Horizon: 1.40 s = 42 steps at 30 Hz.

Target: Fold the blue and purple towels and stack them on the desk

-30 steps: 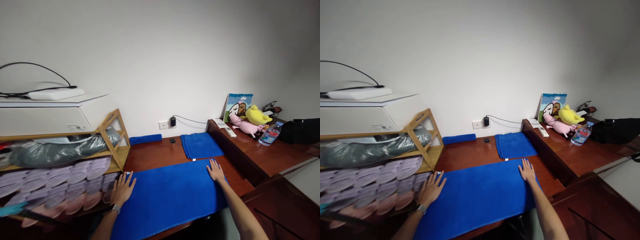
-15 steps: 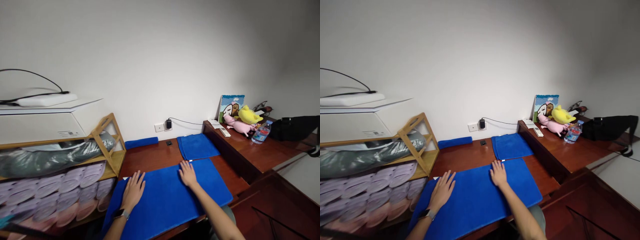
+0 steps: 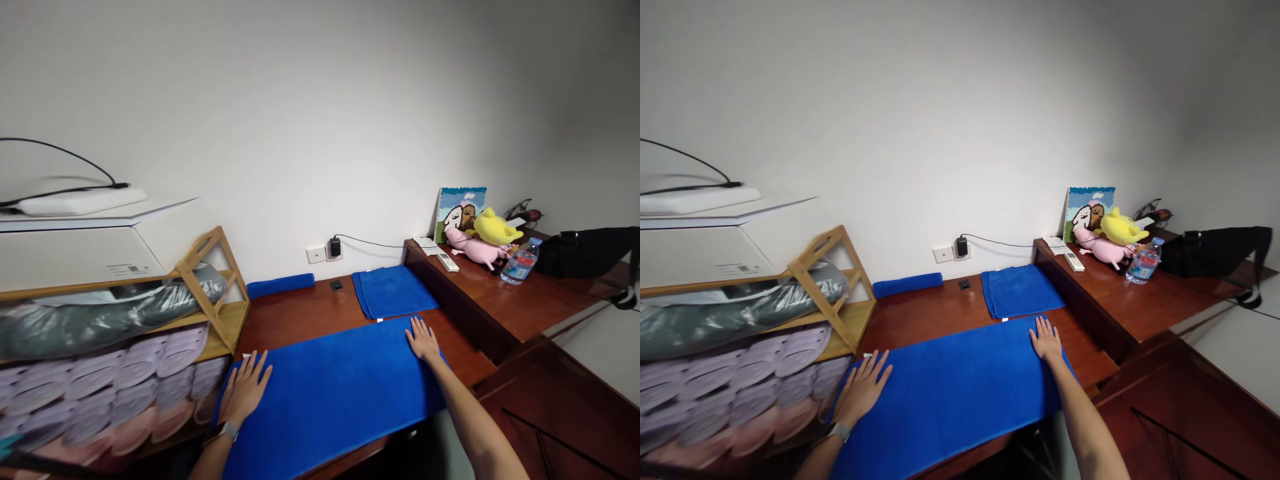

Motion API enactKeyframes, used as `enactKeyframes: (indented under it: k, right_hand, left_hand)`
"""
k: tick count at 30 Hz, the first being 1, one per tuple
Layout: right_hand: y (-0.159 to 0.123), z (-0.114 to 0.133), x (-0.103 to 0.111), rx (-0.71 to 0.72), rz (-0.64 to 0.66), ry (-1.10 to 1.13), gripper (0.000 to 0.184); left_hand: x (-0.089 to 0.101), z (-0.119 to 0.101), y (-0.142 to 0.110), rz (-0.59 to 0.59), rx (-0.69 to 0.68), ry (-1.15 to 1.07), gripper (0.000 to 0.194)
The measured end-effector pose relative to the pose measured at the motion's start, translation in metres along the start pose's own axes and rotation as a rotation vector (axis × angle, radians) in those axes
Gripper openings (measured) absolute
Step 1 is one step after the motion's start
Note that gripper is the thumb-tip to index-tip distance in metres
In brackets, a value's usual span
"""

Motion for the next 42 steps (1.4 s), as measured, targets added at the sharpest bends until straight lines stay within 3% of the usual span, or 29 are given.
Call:
enactKeyframes:
  k: [3, 5, 7, 9, 11, 13, 14, 16, 18, 22, 24, 26, 28, 30, 33, 35, 37, 39, 42]
  right_hand:
    - [-0.004, 0.006, 0.012, -0.031, 0.022, 0.007, 0.072]
    - [-0.016, 0.035, 0.012, -0.011, -0.048, 0.016, 0.07]
    - [-0.037, 0.084, 0.003, 0.106, -0.172, 0.038, 0.067]
    - [-0.065, 0.145, -0.016, 0.321, -0.245, 0.091, 0.065]
    - [-0.092, 0.198, -0.038, 0.507, -0.212, 0.15, 0.062]
    - [-0.109, 0.225, -0.052, 0.571, -0.155, 0.183, 0.061]
    - [-0.113, 0.225, -0.055, 0.563, -0.133, 0.183, 0.061]
    - [-0.112, 0.2, -0.051, 0.494, -0.112, 0.153, 0.063]
    - [-0.106, 0.148, -0.041, 0.381, -0.101, 0.102, 0.064]
    - [-0.096, 0.025, -0.022, 0.101, -0.068, 0.001, 0.067]
    - [-0.094, -0.015, -0.015, 0.029, -0.052, -0.027, 0.069]
    - [-0.093, -0.033, -0.01, -0.007, -0.03, -0.036, 0.07]
    - [-0.094, -0.027, -0.008, -0.031, -0.03, -0.047, 0.07]
    - [-0.1, 0.001, -0.011, -0.007, -0.091, -0.057, 0.069]
    - [-0.117, 0.073, -0.027, 0.188, -0.187, -0.001, 0.067]
    - [-0.129, 0.121, -0.041, 0.329, -0.179, 0.06, 0.064]
    - [-0.138, 0.151, -0.051, 0.39, -0.151, 0.085, 0.063]
    - [-0.141, 0.157, -0.054, 0.378, -0.122, 0.072, 0.062]
    - [-0.135, 0.122, -0.049, 0.294, -0.082, 0.015, 0.064]
  left_hand:
    - [0.017, -0.018, -0.006, -0.063, -0.032, -0.014, 0.066]
    - [0.027, -0.044, -0.019, -0.145, -0.089, -0.044, 0.064]
    - [0.032, -0.084, -0.039, -0.193, -0.18, -0.093, 0.062]
    - [0.029, -0.133, -0.063, -0.151, -0.299, -0.141, 0.059]
    - [0.023, -0.178, -0.085, -0.034, -0.398, -0.154, 0.056]
    - [0.018, -0.201, -0.097, 0.063, -0.416, -0.145, 0.056]
    - [0.017, -0.201, -0.099, 0.087, -0.396, -0.136, 0.056]
    - [0.014, -0.177, -0.097, 0.09, -0.321, -0.114, 0.058]
    - [0.009, -0.125, -0.094, 0.052, -0.223, -0.085, 0.061]
    - [-0.001, -0.001, -0.099, -0.045, -0.035, -0.032, 0.064]
    - [-0.003, 0.04, -0.106, -0.044, -0.007, -0.043, 0.065]
    - [0.001, 0.06, -0.113, -0.045, 0.025, -0.066, 0.068]
    - [0.008, 0.059, -0.12, -0.074, 0.031, -0.089, 0.07]
    - [0.015, 0.039, -0.128, -0.117, -0.017, -0.108, 0.069]
    - [0.021, -0.01, -0.142, -0.135, -0.127, -0.125, 0.065]
    - [0.021, -0.042, -0.15, -0.083, -0.197, -0.126, 0.062]
    - [0.02, -0.059, -0.155, -0.015, -0.211, -0.111, 0.06]
    - [0.018, -0.054, -0.156, 0.024, -0.172, -0.087, 0.061]
    - [0.013, -0.012, -0.159, 0.036, -0.083, -0.055, 0.065]
Point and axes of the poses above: each hand's wrist, its own y-axis towards the middle knuckle, its own x-axis out of the back of the hand, z = x × y, the point moved 3 cm from there along y, towards the middle knuckle, and after that the axes turned 9 degrees about x, right-handed, at the moved point
